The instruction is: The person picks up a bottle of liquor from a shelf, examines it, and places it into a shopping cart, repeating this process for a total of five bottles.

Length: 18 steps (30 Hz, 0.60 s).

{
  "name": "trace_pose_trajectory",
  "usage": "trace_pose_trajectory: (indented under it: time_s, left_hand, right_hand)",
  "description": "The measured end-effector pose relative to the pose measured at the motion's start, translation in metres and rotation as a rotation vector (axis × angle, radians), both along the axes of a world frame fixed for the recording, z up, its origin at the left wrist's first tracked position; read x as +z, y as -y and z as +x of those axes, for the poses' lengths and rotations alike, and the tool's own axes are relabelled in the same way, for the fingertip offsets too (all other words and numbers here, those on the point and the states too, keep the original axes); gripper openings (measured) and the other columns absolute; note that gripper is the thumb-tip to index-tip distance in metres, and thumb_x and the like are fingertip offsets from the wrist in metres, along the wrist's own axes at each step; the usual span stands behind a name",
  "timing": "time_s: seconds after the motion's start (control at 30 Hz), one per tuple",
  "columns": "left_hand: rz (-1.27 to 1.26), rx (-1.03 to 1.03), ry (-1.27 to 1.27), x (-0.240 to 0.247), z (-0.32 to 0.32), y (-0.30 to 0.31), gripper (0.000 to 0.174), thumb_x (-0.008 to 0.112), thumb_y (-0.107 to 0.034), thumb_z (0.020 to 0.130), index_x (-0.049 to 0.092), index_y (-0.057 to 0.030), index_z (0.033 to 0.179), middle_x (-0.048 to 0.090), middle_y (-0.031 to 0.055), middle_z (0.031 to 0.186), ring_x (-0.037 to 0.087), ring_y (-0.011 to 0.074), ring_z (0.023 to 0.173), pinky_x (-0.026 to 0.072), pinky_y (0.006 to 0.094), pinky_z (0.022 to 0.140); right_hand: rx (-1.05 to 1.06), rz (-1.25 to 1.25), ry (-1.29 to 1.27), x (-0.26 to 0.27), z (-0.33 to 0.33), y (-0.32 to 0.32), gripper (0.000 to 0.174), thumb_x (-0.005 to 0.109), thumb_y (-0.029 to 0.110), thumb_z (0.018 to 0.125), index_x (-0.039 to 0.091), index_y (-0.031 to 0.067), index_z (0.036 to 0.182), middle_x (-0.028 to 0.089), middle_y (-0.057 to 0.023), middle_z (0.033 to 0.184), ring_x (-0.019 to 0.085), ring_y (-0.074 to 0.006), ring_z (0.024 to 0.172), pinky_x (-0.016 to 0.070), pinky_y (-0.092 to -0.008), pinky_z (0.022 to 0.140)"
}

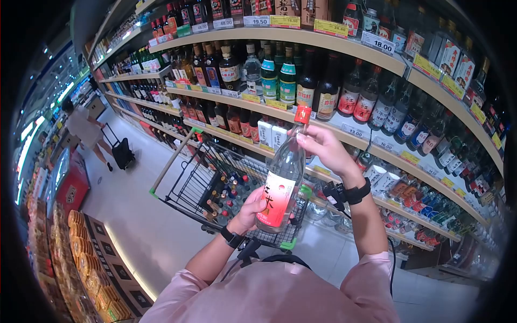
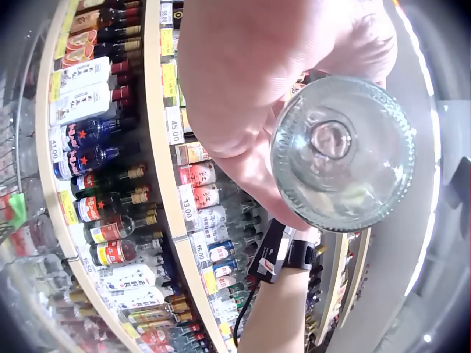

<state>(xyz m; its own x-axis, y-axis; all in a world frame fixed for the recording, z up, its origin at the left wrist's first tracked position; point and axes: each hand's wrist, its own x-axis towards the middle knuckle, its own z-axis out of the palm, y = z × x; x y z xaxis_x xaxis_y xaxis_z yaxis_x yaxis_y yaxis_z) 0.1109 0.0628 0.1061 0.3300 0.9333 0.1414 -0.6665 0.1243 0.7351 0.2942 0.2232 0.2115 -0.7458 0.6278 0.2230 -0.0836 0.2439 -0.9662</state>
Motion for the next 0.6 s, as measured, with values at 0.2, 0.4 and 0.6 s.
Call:
trace_pose_trajectory:
  time_s: [0.2,0.4,0.6]
  left_hand:
    - [0.005,-0.023,0.013,-0.007,-0.009,-0.003,0.095,0.083,-0.039,0.074,0.034,0.0017,0.145,0.053,0.0173,0.136,0.061,0.0304,0.115,0.0546,0.0463,0.092]
    - [0.044,0.014,-0.003,-0.011,-0.045,-0.009,0.093,0.081,-0.032,0.076,0.031,0.0006,0.147,0.054,0.0165,0.135,0.060,0.0268,0.117,0.0524,0.0421,0.097]
    - [0.076,0.157,-0.171,-0.001,-0.092,-0.016,0.067,0.080,-0.008,0.080,0.038,-0.0017,0.132,0.062,0.0133,0.122,0.064,0.0182,0.110,0.0514,0.0349,0.096]
  right_hand:
    - [-0.006,0.031,0.019,-0.003,-0.015,0.000,0.028,0.062,0.025,0.099,0.063,0.0032,0.116,0.067,0.0009,0.102,0.062,-0.0073,0.092,0.0494,-0.0262,0.076]
    - [-0.071,0.023,0.040,-0.006,-0.048,-0.001,0.028,0.062,0.026,0.098,0.063,0.0028,0.114,0.067,0.0014,0.100,0.062,-0.0071,0.090,0.0494,-0.0257,0.074]
    - [-0.133,0.022,0.127,0.008,-0.093,0.004,0.030,0.059,0.028,0.100,0.063,0.0026,0.115,0.066,0.0013,0.098,0.062,-0.0076,0.089,0.0495,-0.0259,0.073]
